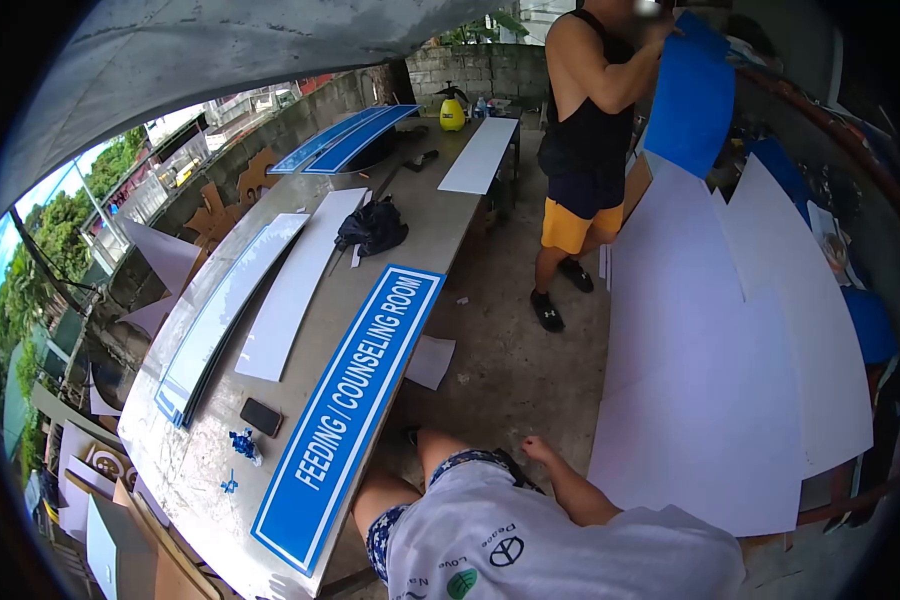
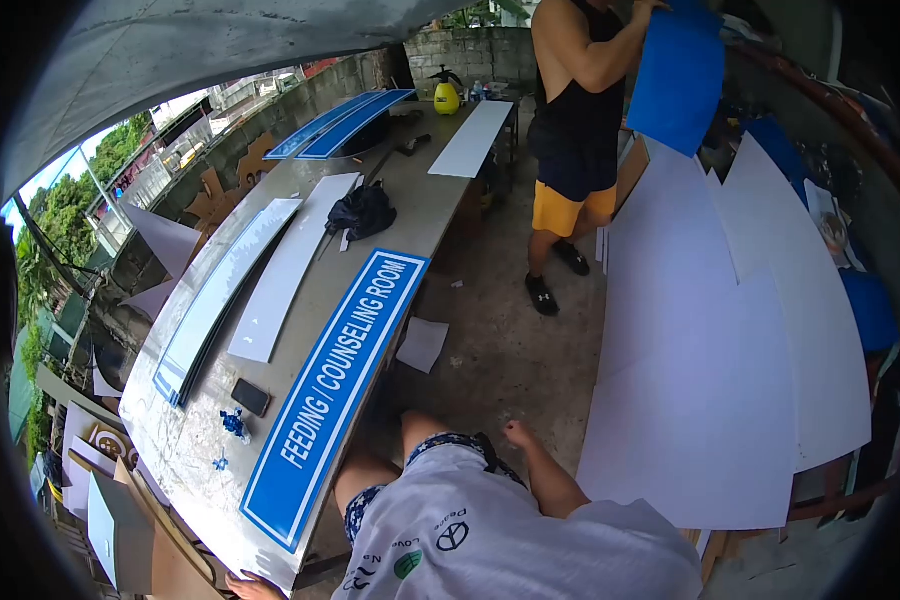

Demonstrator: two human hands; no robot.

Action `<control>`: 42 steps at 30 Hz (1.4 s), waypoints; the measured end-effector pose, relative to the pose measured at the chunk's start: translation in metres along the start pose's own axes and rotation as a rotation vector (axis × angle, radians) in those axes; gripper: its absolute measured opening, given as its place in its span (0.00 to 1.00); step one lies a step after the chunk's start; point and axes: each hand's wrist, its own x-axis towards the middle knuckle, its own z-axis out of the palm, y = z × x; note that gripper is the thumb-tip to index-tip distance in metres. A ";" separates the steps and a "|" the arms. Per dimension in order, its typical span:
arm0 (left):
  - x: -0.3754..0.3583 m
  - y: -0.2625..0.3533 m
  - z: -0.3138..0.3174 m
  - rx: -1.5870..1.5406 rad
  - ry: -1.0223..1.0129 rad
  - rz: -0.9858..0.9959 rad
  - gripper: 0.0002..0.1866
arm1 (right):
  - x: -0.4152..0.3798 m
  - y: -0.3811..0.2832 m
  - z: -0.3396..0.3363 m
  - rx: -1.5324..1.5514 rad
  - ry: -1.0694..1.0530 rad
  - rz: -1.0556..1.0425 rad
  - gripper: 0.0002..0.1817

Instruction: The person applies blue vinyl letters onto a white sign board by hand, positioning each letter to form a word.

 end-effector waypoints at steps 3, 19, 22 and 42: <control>0.031 0.087 -0.050 0.012 0.003 0.067 0.20 | -0.013 0.016 0.002 0.017 -0.108 0.095 0.13; -0.033 0.054 0.055 0.233 -0.133 -0.494 0.30 | -0.080 0.104 -0.051 -0.203 -0.231 0.455 0.20; -0.033 0.060 0.053 0.193 -0.152 -0.488 0.29 | -0.057 0.079 -0.035 -0.170 -0.205 0.423 0.18; -0.028 0.071 0.047 0.253 -0.234 -0.378 0.27 | -0.048 0.048 -0.020 -0.319 -0.190 0.145 0.18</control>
